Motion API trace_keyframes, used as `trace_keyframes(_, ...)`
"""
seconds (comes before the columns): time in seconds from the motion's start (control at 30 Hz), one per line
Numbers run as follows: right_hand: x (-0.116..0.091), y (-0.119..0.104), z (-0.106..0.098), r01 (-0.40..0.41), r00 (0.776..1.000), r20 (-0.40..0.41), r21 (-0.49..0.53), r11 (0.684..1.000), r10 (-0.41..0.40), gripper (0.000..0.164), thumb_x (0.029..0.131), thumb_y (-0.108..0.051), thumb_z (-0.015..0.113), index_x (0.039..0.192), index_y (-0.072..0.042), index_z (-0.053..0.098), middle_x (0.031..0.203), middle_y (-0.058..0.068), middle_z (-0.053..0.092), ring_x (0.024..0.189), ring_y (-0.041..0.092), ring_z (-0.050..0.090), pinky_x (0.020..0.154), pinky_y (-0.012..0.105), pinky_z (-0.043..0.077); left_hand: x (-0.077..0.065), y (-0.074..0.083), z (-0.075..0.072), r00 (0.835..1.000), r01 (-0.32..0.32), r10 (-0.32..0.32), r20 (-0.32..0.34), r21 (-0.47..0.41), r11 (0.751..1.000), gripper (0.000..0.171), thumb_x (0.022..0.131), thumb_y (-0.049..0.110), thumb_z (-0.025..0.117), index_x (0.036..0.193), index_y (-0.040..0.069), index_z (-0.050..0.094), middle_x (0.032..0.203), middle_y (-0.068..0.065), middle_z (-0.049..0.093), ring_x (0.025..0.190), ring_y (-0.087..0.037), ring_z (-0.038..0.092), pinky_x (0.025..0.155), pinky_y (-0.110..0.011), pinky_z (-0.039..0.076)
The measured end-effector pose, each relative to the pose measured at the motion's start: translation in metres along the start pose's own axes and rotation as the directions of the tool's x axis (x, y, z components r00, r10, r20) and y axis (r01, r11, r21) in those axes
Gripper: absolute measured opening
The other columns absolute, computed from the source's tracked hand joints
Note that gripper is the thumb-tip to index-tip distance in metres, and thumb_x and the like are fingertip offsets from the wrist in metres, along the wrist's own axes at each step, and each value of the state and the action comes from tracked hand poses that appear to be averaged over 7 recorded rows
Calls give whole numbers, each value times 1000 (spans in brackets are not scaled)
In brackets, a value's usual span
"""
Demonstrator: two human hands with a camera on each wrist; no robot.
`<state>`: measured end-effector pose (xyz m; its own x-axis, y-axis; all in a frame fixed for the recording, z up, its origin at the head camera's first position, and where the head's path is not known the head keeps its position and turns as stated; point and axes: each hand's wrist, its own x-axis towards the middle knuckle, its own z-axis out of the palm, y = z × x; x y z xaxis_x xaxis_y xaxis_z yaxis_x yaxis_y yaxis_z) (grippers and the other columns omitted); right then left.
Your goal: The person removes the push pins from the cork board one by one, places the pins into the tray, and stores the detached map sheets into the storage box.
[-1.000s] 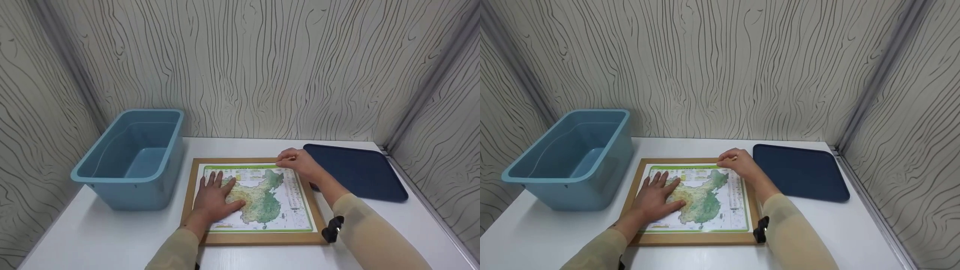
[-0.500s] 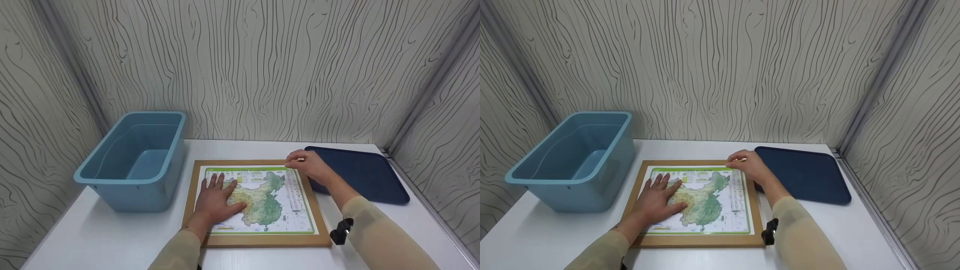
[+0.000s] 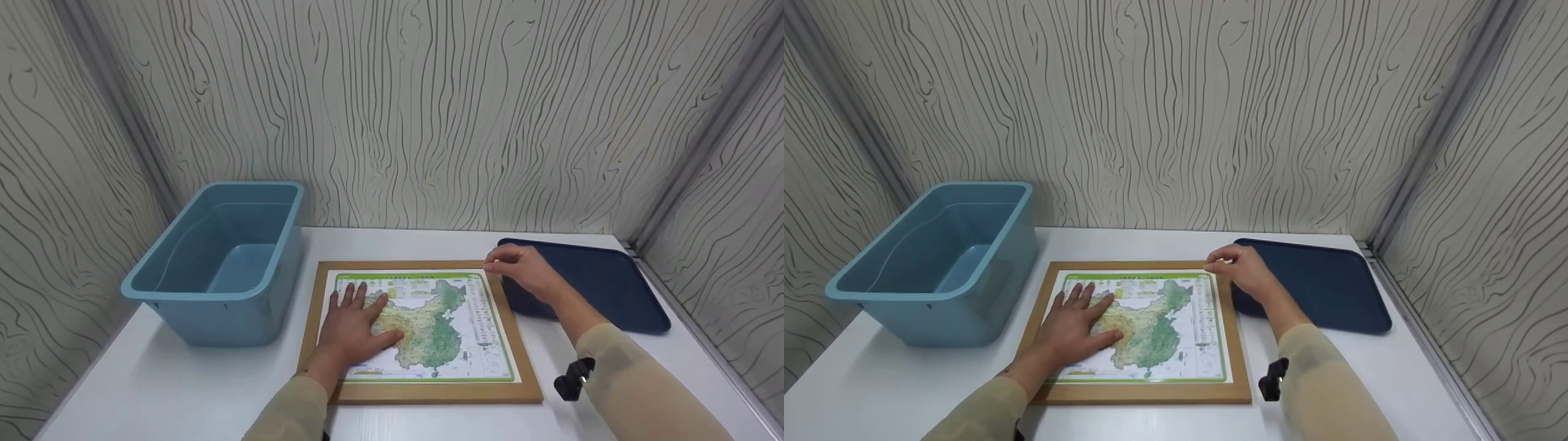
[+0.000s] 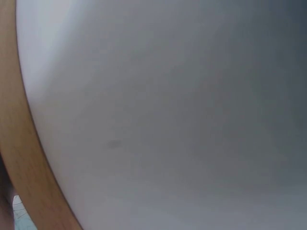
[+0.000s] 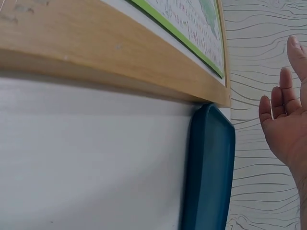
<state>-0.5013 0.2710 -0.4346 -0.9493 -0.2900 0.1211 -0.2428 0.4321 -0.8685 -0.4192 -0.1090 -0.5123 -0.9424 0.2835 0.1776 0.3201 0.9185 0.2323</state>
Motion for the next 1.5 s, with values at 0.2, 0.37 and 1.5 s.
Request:
trace_keyframes(0.2,-1,6,-10,-24,999,-28,5,1000,24,26,97,-20,81,112,1,77,116,7,68,100,15,64,90,32,54,0,0,-1,1000,4,-4,5,-1,1000,89,93,86,44,161,29,50,169,-17,35,159,-43,23,125,-66,16)
trace_keyframes(0.37,-5,11,-21,-59,997,-48,-27,998,58,28,97,-23,81,114,0,77,117,4,68,105,15,62,90,27,51,0,-1,-1,1000,0,-1,7,23,1000,89,93,86,44,161,30,49,170,-17,35,159,-43,23,125,-65,17)
trace_keyframes(1.5,-41,72,-70,-188,981,-48,-56,981,186,41,101,-30,76,126,3,72,117,0,72,102,8,62,90,25,51,1,0,0,1000,14,-14,26,18,1000,90,93,88,42,163,32,46,172,-15,31,160,-41,20,126,-64,15)
